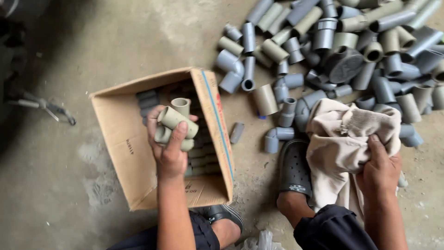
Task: The person sits on the floor and repeatedly picks up gray plastic pipe fittings from a pile, wipes them with a cloth, and places them into a cardboard box. The person handles the fittings one at a time, wiping them before stacking them inside the box.
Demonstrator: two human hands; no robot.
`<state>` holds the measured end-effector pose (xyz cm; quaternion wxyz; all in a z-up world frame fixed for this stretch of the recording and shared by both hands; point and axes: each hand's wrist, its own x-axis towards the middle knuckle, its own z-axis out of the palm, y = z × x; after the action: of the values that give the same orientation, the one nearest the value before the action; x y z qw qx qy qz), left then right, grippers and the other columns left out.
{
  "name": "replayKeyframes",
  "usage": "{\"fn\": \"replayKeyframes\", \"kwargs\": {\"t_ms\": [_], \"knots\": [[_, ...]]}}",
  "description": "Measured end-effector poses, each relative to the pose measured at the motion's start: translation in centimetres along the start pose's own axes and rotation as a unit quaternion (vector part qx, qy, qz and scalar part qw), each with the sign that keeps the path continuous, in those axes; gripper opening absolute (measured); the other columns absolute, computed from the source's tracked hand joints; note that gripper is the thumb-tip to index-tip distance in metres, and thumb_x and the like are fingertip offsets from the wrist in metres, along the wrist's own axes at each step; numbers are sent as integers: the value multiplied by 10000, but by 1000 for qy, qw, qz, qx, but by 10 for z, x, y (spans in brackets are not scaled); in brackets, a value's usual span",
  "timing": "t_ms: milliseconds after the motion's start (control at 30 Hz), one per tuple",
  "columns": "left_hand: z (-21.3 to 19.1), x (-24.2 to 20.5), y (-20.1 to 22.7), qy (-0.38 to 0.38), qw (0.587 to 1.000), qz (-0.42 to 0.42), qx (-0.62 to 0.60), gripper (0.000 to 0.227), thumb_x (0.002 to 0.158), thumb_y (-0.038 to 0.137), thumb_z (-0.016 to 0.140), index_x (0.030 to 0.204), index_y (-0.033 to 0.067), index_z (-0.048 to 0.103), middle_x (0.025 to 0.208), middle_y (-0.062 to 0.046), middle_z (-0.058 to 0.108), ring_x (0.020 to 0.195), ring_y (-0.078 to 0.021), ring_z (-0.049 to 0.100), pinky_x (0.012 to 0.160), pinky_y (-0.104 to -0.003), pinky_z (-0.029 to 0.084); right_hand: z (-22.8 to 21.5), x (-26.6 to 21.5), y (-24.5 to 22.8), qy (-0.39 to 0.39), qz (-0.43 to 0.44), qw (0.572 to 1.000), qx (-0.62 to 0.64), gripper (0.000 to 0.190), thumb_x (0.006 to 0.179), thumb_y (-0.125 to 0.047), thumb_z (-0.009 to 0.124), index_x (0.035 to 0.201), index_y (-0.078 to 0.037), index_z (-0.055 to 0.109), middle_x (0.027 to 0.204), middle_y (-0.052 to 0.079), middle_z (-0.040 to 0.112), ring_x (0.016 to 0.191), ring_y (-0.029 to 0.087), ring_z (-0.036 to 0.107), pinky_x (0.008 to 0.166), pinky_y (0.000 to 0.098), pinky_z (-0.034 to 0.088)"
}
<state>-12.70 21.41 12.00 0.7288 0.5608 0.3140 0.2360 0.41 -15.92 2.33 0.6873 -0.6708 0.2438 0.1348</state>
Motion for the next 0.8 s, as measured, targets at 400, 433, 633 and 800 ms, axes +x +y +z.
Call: {"fn": "replayKeyframes", "kwargs": {"t_ms": [400, 433, 633, 800], "knots": [[-61, 80, 27, -275, 871, -50, 403, 444, 706, 214, 802, 1094, 96, 621, 1031, -33, 681, 957, -154, 654, 822, -292, 489, 80, -44, -119, -342, -363, 624, -602, 561, 810, -268, 845, 1280, 20, 743, 1215, 224, 732, 1097, 345, 700, 900, 455, 570], [-59, 79, 43, -323, 802, -94, 494, 180, 698, 197, 726, 835, 152, 618, 726, 18, 668, 736, -145, 626, 640, -319, 462, 114, -67, -137, -378, -391, 581, -605, 496, 808, -308, 823, 1215, -30, 768, 1157, 156, 767, 1039, 292, 733, 887, 410, 603], [-84, 73, -43, -288, 781, 48, 551, 844, 721, 151, 851, 1475, 96, 476, 1291, -166, 564, 1161, -368, 553, 1006, -488, 465, 228, -126, -125, -473, -513, 452, -556, 402, 934, -320, 693, 1238, -58, 695, 1059, 123, 764, 813, 252, 747, 668, 411, 680], [-96, 49, -170, -269, 816, 260, 441, 798, 709, 231, 952, 1339, 22, 508, 1270, -229, 537, 1136, -458, 551, 1008, -489, 499, 230, -126, -106, -480, -497, 484, -538, 365, 941, -259, 766, 1247, -69, 712, 1085, 100, 749, 872, 251, 721, 641, 390, 586]]}}
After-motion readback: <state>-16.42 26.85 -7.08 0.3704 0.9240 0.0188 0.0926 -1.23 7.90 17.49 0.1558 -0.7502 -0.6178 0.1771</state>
